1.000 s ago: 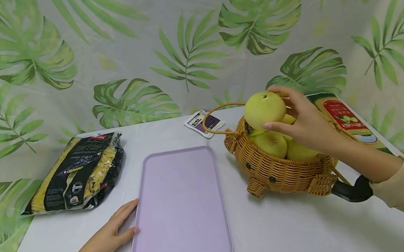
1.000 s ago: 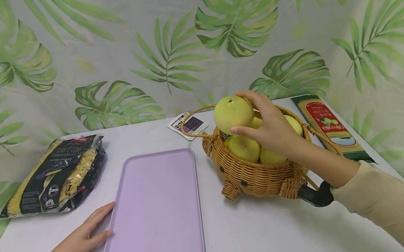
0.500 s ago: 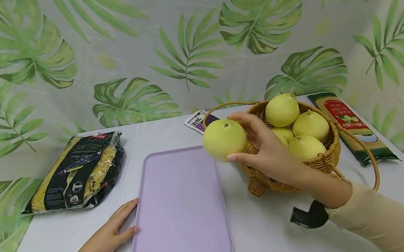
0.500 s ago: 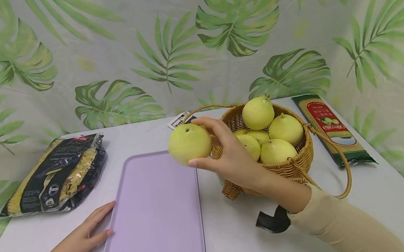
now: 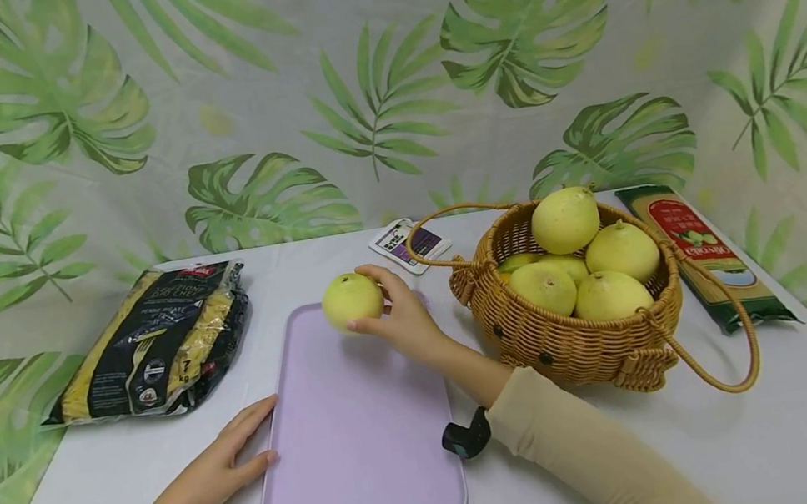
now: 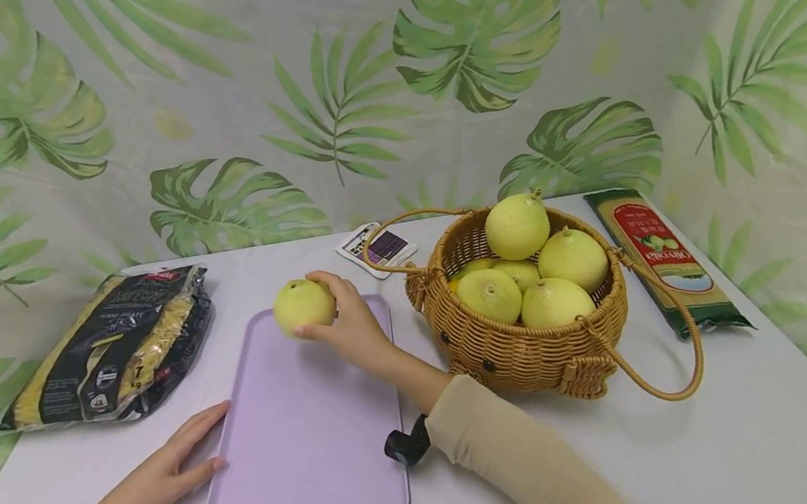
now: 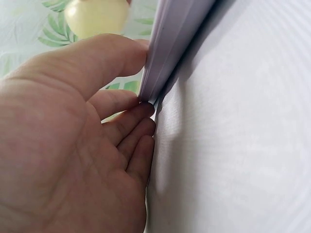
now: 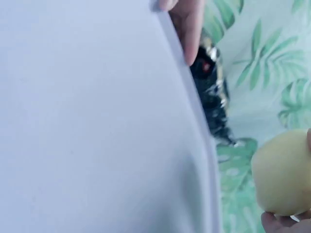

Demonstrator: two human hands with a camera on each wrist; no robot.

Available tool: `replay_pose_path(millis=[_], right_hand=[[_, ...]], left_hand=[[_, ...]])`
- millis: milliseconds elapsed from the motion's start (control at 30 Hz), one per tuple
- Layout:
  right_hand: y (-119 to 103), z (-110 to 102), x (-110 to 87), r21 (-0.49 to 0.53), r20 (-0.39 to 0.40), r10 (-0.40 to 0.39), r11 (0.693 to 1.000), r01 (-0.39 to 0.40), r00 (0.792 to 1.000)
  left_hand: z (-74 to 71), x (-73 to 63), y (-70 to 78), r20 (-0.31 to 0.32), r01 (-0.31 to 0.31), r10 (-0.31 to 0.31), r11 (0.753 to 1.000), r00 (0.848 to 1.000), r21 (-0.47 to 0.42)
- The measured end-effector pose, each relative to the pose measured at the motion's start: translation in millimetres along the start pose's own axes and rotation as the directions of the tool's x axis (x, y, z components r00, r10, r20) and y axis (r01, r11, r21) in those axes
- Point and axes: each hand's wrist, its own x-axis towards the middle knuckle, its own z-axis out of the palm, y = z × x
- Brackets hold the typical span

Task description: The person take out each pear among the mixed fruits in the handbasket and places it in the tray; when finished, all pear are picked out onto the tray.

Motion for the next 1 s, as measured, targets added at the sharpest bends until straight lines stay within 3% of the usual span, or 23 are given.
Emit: replay_pose_path(millis=[267,467,833,1000], right_hand=[[30,24,18.6,-0.109,-0.021,0.126,0.986,-0.127,0.992],[40,34,26.1,-0.093,-0.012,0.207,0.974,-0.207,0.978],[40,37,31.0,-0.128,0.023,0.18,0.976,-0.176,0.983],[24,29,20.7,-0.164,0.014,0.172,0.972,-0.168,0.985]], left_hand=[[0.5,0.3,-1.3,-0.006,-0.007,0.007,1.0,1.0,0.014],[0.3,0.3,-0.8,0.004,-0.003,0.003,1.0,1.0,0.001],[0.7,0.4,-0.9,0.01,-0.004,0.004,0.999,1.0,-0.036],[1.3,0.0,-1.4,0.005,-0.006,0.006,1.0,1.0,-0.028]])
